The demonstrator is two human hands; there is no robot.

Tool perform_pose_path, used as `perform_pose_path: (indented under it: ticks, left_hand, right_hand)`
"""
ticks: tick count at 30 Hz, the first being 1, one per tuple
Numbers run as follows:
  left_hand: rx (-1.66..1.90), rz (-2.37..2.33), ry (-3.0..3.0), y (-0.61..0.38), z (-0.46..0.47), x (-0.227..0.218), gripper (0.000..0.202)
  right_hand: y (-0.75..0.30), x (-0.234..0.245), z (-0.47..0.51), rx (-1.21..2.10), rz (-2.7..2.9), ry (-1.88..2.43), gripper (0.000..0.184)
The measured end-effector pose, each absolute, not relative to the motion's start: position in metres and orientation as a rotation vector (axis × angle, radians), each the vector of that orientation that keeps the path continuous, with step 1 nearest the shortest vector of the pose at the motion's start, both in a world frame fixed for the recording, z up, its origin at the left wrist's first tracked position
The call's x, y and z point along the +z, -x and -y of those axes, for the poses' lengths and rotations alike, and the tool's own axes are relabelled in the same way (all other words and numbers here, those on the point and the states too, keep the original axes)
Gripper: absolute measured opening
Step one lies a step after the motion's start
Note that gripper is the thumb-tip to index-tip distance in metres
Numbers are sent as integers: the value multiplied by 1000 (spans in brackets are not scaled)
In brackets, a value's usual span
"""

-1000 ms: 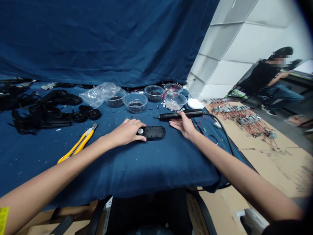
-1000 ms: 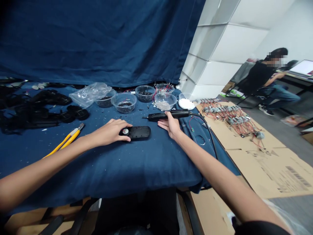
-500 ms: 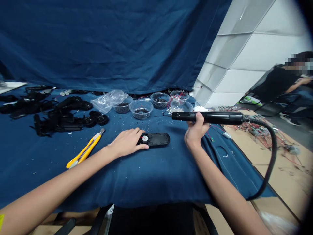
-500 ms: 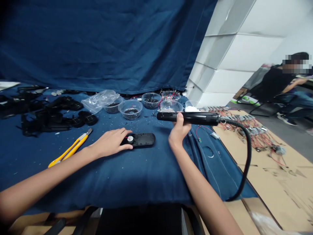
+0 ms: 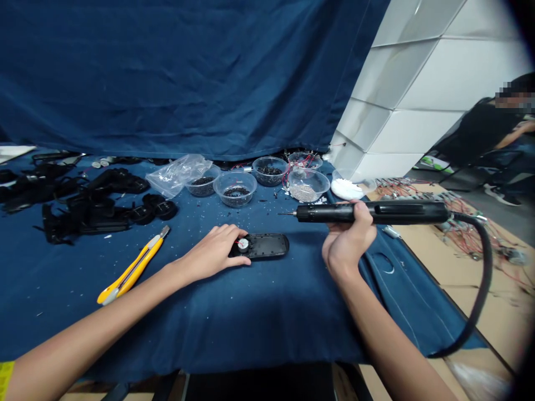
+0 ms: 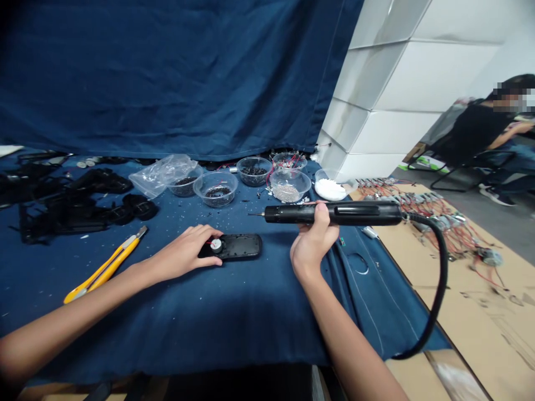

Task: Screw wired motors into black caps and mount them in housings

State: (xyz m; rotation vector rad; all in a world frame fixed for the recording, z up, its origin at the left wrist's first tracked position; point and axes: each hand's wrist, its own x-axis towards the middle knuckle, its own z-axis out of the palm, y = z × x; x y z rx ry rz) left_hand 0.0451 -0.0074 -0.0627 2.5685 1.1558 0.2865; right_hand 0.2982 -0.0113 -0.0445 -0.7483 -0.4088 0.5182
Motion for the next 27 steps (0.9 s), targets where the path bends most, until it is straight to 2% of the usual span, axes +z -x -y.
perform_pose_path:
  ticks: [3, 5, 7, 8, 10, 12, 15, 19, 27]
  left_hand:
    - [379, -1143, -2521, -36, -12, -46, 52]
    - [633, -1256, -2427, -23, -45, -30, 42]
    - [908, -1591, -2351, -6, -93, -16, 36]
    - [877, -1772, -2339, 2, -120, -11, 34]
    - [363, -1937, -2301, 14, -171, -8, 28]
    - [85, -1862, -2255, 18, -211, -13, 16]
    - [-161, -1801, -2191, 17, -241, -26, 13]
    - [-252, -1757, -2181, 18, -248, -35, 13]
    - [-182, -1700, -2147, 24, -245, -36, 13]
  right_hand:
    - [-297, -39, 16, 569, 395, 748, 24]
    - [-297, -35, 18, 602, 395, 759, 24]
    - [-297, -33, 19, 617, 404, 764, 23]
    - [-297, -32, 20, 621, 410, 760, 22]
    - [-296, -31, 21, 618, 421, 748, 20]
    - [-295, -30, 21, 617, 429, 740, 18]
    - [-294, -30, 21, 612, 438, 733, 17]
    - [-294, -30, 21, 599, 444, 733, 17]
    - [-295, -35, 19, 603, 448, 767, 23]
